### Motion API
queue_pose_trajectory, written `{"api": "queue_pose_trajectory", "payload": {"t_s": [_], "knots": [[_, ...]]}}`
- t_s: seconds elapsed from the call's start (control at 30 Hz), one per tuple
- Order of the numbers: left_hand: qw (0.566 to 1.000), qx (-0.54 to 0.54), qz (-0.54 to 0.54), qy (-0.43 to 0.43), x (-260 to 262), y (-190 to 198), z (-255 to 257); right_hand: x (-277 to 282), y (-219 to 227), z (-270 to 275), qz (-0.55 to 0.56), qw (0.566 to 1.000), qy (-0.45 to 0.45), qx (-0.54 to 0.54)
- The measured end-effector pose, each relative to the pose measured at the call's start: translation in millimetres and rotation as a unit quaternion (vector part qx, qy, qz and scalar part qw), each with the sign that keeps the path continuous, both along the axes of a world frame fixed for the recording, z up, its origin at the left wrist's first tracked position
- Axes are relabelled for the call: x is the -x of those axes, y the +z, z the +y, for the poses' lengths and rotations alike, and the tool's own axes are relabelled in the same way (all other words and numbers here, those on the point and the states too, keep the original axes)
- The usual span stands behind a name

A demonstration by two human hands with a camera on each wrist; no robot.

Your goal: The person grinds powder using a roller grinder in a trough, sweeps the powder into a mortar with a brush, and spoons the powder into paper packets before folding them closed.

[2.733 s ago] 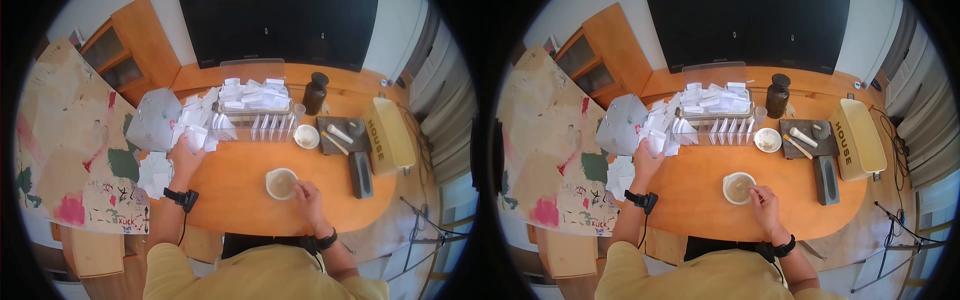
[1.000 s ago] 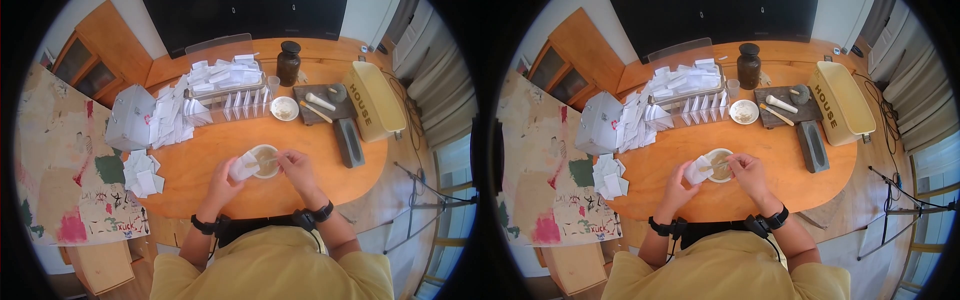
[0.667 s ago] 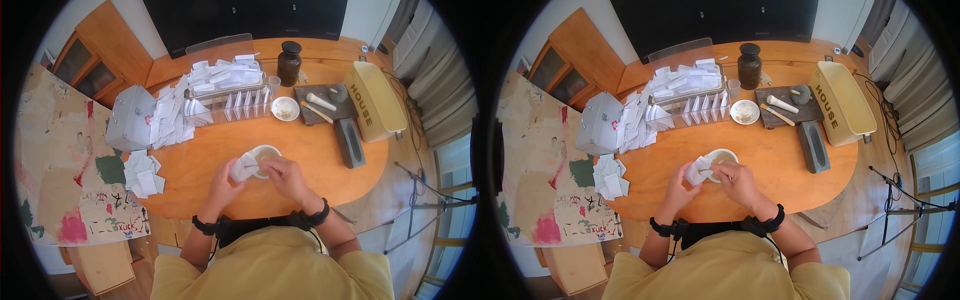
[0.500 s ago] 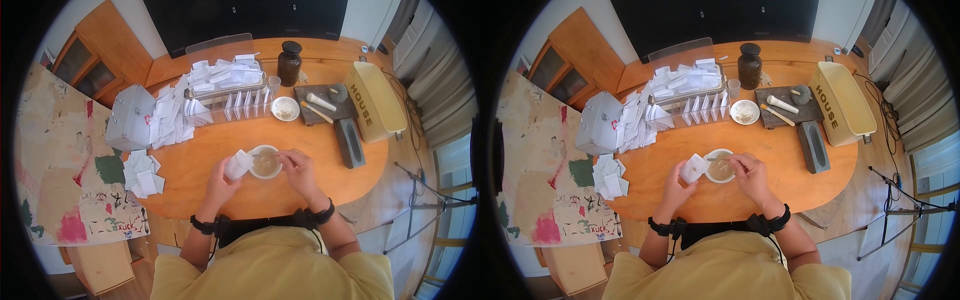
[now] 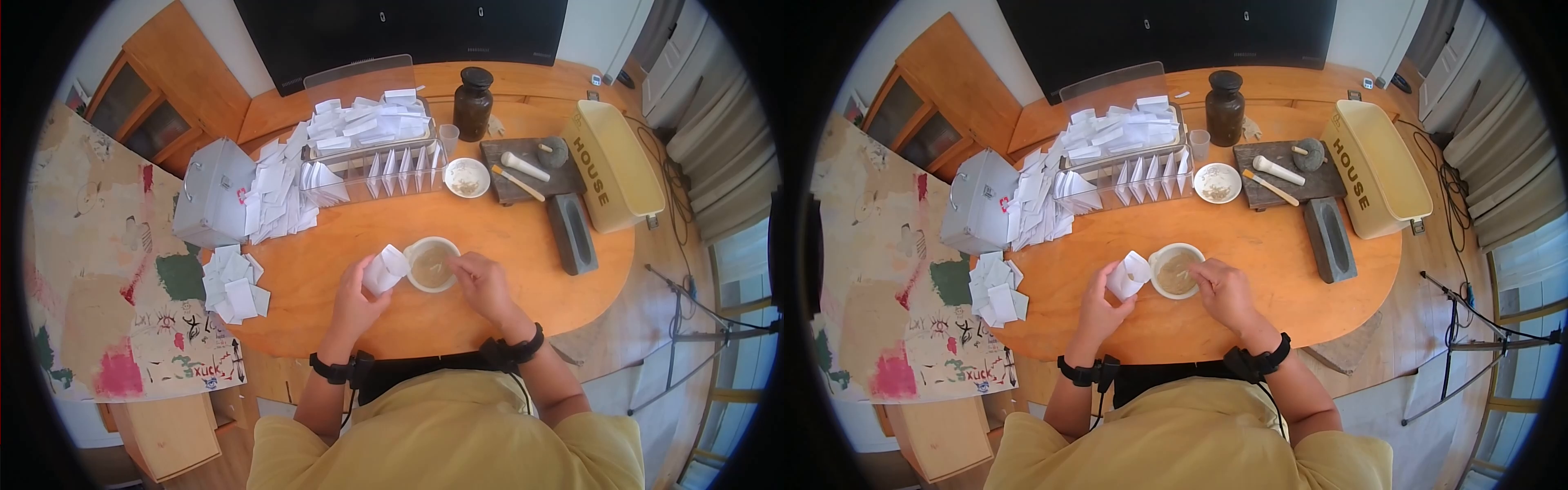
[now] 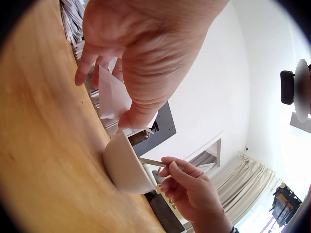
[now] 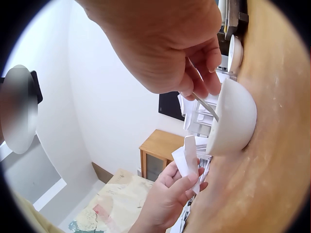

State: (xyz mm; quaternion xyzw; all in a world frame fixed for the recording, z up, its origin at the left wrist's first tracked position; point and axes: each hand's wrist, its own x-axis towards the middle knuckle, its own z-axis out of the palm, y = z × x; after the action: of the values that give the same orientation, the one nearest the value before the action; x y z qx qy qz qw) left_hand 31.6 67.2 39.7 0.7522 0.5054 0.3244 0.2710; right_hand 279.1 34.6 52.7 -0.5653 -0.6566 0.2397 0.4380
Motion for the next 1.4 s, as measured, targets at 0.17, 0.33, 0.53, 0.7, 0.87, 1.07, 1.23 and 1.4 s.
{"api": "queue_pose_trajectory", "payload": {"t_s": [0.17, 0.33, 0.53, 0.7, 0.87, 1.07, 1.23, 1.4], "knots": [[1.0, 0.001, 0.0, -0.002, 0.6, -0.3, 0.4, -11.3, 13.6, -2.5, -0.029, 0.999, 0.034, -0.008], [1.0, 0.002, 0.005, -0.006, -1.3, 2.1, 0.6, -15.5, 15.1, 0.7, -0.081, 0.995, -0.027, -0.05], [1.0, -0.002, 0.005, -0.001, -1.2, 4.4, -0.2, -12.3, 14.6, -9.7, -0.086, 0.994, -0.052, -0.037], [1.0, 0.002, 0.003, 0.0, -1.6, 5.9, -0.2, -3.2, 3.5, -15.6, 0.11, 0.979, -0.102, 0.135], [1.0, -0.003, 0.001, -0.009, -2.4, 6.5, 0.1, 0.4, -11.9, -12.0, 0.321, 0.912, -0.106, 0.233], [1.0, -0.009, 0.005, -0.008, -1.9, 6.4, -0.4, -10.7, -26.4, -10.2, 0.407, 0.885, -0.1, 0.205], [1.0, 0.007, 0.002, -0.015, -5.4, 6.8, -2.6, -16.2, -1.2, -6.2, 0.4, 0.892, -0.091, 0.189], [0.999, 0.018, -0.016, -0.034, -12.3, 7.9, -4.4, 2.6, 21.1, -1.8, 0.396, 0.896, -0.059, 0.191]]}}
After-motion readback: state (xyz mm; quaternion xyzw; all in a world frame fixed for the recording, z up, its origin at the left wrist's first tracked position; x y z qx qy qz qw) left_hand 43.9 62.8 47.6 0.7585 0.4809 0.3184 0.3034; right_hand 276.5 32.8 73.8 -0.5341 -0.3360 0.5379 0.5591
